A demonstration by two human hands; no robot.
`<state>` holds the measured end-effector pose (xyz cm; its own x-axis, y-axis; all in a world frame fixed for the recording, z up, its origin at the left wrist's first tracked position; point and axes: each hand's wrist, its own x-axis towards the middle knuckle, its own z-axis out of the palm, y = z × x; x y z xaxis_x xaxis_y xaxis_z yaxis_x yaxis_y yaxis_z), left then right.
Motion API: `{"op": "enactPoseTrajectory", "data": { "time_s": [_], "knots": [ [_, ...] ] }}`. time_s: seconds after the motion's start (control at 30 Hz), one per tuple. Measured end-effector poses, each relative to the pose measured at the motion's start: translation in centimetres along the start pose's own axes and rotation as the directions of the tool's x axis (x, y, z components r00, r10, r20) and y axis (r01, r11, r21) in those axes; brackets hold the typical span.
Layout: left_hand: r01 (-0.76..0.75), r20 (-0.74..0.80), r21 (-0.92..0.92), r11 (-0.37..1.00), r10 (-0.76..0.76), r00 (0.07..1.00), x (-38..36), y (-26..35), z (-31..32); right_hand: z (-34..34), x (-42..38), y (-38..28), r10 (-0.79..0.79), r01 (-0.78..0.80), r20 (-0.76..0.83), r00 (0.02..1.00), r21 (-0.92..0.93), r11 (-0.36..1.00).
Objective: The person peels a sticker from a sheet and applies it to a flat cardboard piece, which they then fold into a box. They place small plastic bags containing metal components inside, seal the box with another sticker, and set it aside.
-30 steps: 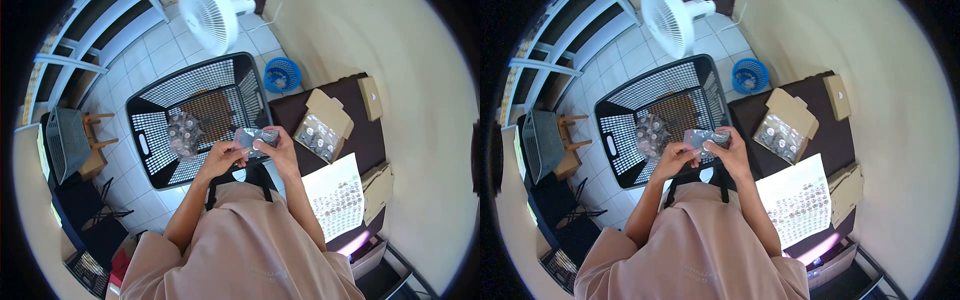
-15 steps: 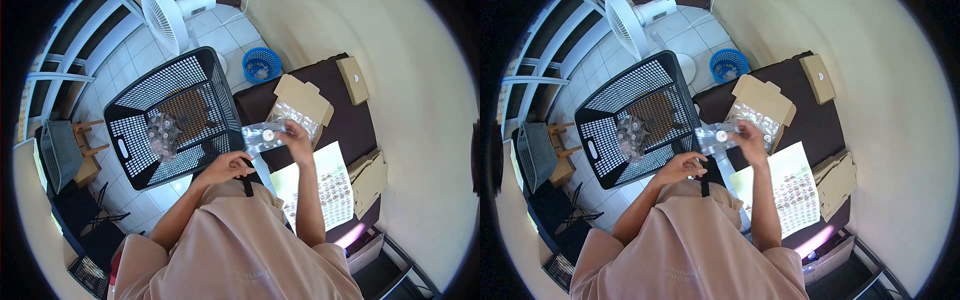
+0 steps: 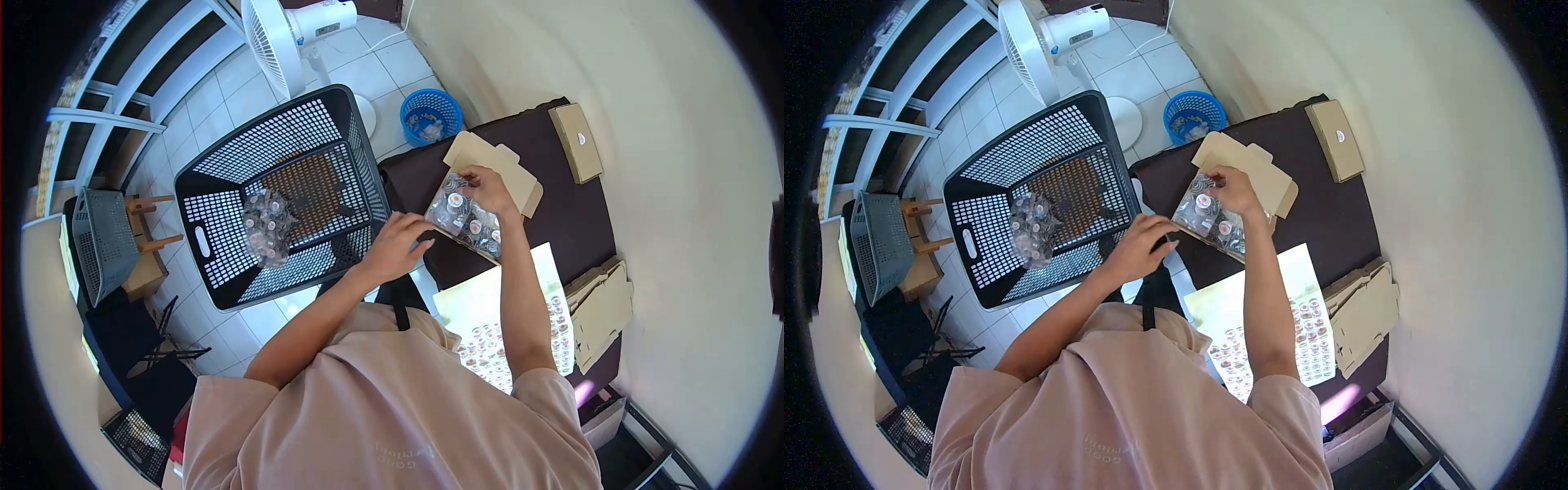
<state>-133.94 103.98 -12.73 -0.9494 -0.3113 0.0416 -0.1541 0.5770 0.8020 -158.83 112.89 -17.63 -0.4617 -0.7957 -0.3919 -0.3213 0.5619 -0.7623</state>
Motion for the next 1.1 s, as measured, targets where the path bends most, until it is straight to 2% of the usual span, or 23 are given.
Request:
{"op": "enactPoseTrajectory", "data": {
  "time_s": [0.07,0.1,0.13,0.2,0.3,0.43,0.5,0.53,0.6,0.7,0.87,0.93,0.97,1.03,1.07,1.1],
  "knots": [
    [-0.006,0.042,0.015,1.0,0.006,0.999,0.5,-0.3,1.6,1.1,-0.3,0.2,-0.037,0.031,-0.071,0.997,-0.085,0.996],
    [-0.023,0.053,0.116,0.993,0.017,0.998,0.6,-0.1,2.1,1.4,-0.6,0.1,-0.048,0.035,-0.095,0.994,-0.132,0.991],
    [-0.041,0.066,0.214,0.976,0.028,0.997,0.7,-0.1,2.4,1.6,-0.8,0.0,-0.048,0.035,-0.093,0.995,-0.132,0.991],
    [-0.044,0.093,0.257,0.965,0.021,0.995,0.7,-0.2,3.0,2.1,-1.3,-0.2,-0.077,0.058,-0.173,0.982,-0.11,0.992],
    [-0.055,0.146,0.31,0.949,0.01,0.989,0.9,-0.4,3.5,2.2,-1.8,-0.6,-0.103,0.061,-0.2,0.974,-0.204,0.977],
    [-0.078,0.189,0.354,0.932,0.01,0.982,1.1,-0.3,3.7,1.3,-1.9,-1.3,-0.076,0.042,-0.154,0.985,-0.209,0.977],
    [-0.073,0.205,0.355,0.932,-0.001,0.979,1.3,-0.4,3.6,0.4,-1.7,-1.3,0.032,-0.041,-0.079,0.996,-0.119,0.992],
    [-0.065,0.22,0.355,0.933,-0.015,0.975,1.3,-0.3,3.5,0.1,-1.6,-1.0,0.033,-0.042,-0.078,0.996,-0.117,0.992],
    [-0.078,0.193,0.35,0.934,0.01,0.981,1.1,-0.5,3.6,-0.6,-1.6,-0.9,-0.099,0.101,-0.031,0.995,0.055,0.993],
    [-0.088,0.157,0.341,0.936,0.035,0.987,0.8,-0.6,3.7,-1.0,-2.0,-1.5,-0.059,0.051,0.045,0.997,0.149,0.987],
    [-0.065,0.156,0.283,0.957,0.021,0.988,0.3,-0.4,3.0,-0.8,-3.2,-2.6,-0.084,0.07,0.078,0.993,0.17,0.983],
    [-0.037,0.067,0.176,0.984,0.026,0.997,0.0,-0.7,2.8,-0.5,-3.7,-2.7,-0.077,0.063,0.08,0.994,0.166,0.984],
    [-0.036,0.068,0.175,0.984,0.025,0.997,-0.1,-1.0,2.8,-0.3,-4.0,-2.8,-0.062,0.045,0.086,0.994,0.181,0.982],
    [0.032,-0.045,0.117,0.993,-0.027,0.999,0.1,-1.5,2.7,0.0,-4.3,-2.7,-0.045,0.026,0.094,0.995,0.197,0.98],
    [0.032,-0.044,0.117,0.993,-0.027,0.999,0.3,-1.7,2.8,0.2,-4.3,-2.5,-0.092,0.074,0.08,0.993,0.202,0.977],
    [0.097,-0.084,0.057,0.994,-0.092,0.992,0.7,-1.7,2.7,0.3,-4.3,-2.4,-0.139,0.123,0.066,0.988,0.205,0.971]
  ]
}}
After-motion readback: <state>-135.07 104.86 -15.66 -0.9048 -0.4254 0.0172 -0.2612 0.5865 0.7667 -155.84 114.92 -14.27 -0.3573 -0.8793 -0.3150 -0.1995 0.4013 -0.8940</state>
